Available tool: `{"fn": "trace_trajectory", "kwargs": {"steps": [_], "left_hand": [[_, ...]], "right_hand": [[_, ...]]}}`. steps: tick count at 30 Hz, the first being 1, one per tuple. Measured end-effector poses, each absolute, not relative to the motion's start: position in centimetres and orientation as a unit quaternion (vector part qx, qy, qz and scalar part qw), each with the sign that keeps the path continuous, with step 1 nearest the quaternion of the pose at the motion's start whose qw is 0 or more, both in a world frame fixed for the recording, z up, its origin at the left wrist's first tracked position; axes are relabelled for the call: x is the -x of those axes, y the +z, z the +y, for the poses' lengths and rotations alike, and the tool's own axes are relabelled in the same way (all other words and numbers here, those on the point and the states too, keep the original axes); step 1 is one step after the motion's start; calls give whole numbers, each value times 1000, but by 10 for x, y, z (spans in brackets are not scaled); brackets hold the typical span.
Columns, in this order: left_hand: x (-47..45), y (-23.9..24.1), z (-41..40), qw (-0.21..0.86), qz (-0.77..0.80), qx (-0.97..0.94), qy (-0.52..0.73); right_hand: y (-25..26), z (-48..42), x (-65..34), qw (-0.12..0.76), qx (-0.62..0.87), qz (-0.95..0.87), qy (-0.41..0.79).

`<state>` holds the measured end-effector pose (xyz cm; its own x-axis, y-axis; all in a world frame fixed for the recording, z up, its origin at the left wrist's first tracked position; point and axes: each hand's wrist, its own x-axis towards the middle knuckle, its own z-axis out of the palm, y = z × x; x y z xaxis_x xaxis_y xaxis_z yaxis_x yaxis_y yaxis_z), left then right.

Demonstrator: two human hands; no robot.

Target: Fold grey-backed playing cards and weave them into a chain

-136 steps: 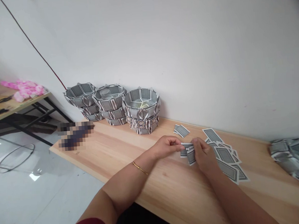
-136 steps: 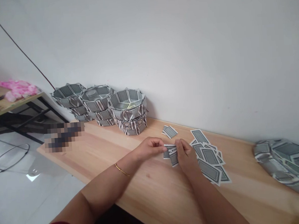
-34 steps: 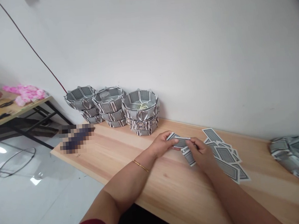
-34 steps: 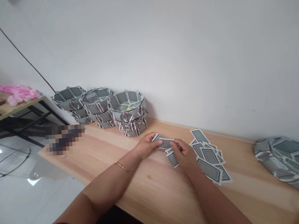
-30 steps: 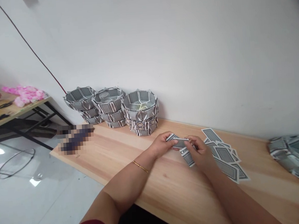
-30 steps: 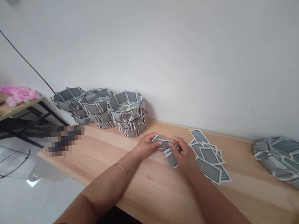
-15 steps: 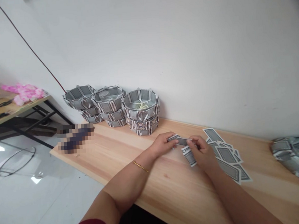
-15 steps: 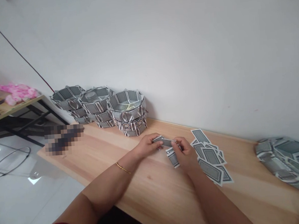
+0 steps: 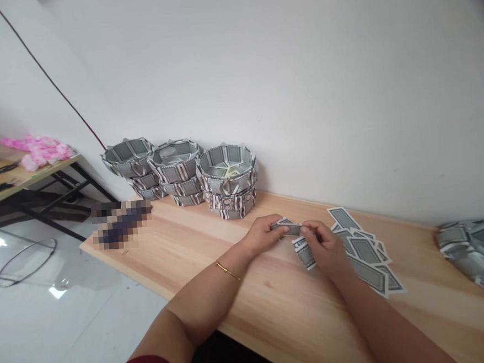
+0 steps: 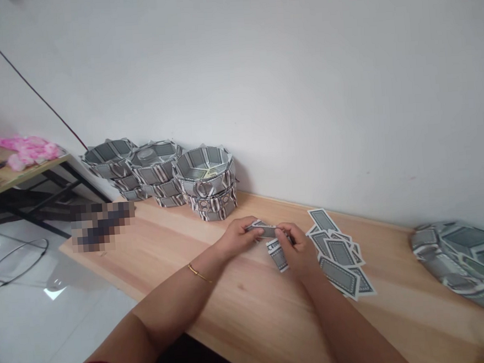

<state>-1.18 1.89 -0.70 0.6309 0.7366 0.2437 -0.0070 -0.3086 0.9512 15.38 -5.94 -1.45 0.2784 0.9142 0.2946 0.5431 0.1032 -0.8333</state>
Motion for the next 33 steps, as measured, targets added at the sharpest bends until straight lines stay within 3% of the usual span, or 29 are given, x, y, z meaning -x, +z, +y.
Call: {"fn": "trace_trajectory", "kwargs": {"steps": [11, 18, 26, 33], "left_hand": [[13, -11, 30, 667, 289, -580, 368], [14, -7, 30, 595, 339, -594, 423], [14, -7, 29, 530, 362, -635, 430], [15, -5, 28, 520, 367, -639, 433]], "right_hand": [[-16, -57, -156, 518, 644, -523, 209], [-17, -55, -161, 541, 656, -497, 175], [-31, -45, -163, 597, 584, -476, 277], [-30, -47, -165, 548, 631, -487, 254]]}}
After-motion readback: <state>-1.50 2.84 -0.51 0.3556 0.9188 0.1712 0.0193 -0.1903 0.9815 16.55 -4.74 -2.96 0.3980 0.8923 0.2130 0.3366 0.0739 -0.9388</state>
